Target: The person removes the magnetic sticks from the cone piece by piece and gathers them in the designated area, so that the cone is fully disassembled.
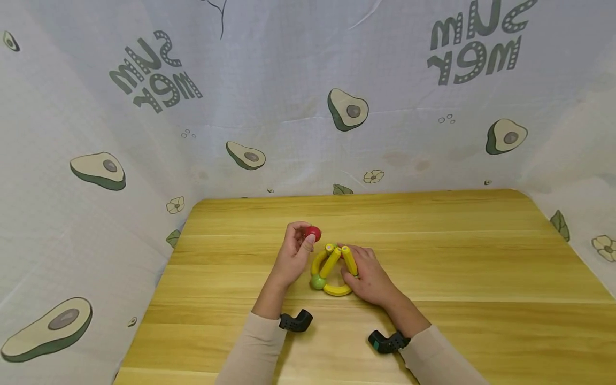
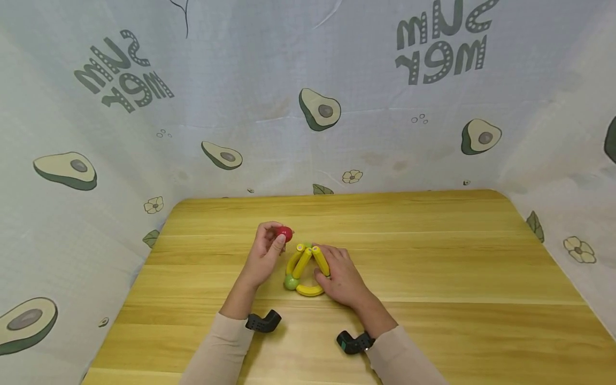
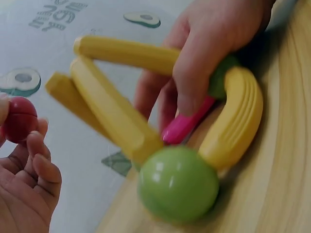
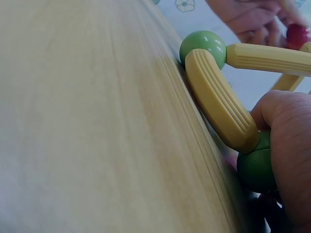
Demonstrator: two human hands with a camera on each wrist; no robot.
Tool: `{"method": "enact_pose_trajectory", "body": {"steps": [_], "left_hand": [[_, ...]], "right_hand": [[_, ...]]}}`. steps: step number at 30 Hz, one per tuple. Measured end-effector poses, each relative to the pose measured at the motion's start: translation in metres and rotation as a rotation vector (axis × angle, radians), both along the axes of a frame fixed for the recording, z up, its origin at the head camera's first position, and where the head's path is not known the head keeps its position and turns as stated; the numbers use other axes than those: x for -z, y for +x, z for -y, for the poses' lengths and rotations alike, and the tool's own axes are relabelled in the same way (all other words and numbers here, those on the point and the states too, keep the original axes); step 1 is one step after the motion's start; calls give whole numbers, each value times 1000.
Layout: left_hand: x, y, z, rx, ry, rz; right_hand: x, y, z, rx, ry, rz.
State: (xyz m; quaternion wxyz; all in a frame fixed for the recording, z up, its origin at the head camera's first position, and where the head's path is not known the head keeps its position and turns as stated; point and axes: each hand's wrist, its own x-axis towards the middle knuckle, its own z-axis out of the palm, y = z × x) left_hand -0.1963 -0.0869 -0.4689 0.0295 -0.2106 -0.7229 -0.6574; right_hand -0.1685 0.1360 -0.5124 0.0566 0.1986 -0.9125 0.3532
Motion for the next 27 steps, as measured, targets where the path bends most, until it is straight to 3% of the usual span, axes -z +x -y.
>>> {"method": "enact_pose_trajectory", "body": {"steps": [10, 18, 22, 27], "left_hand": [[20, -15, 41, -252, -99, 107], [26, -19, 65, -461, -333, 199], [29, -22, 70, -499, -423, 193], [37, -26, 71, -493, -530, 187]], "right_hand": [[-1, 0, 0, 5, -7, 14], [-1, -1, 1, 12, 3, 25], [-1, -1, 1, 15, 4, 35], [-1, 0, 0, 9, 3, 33]]}}
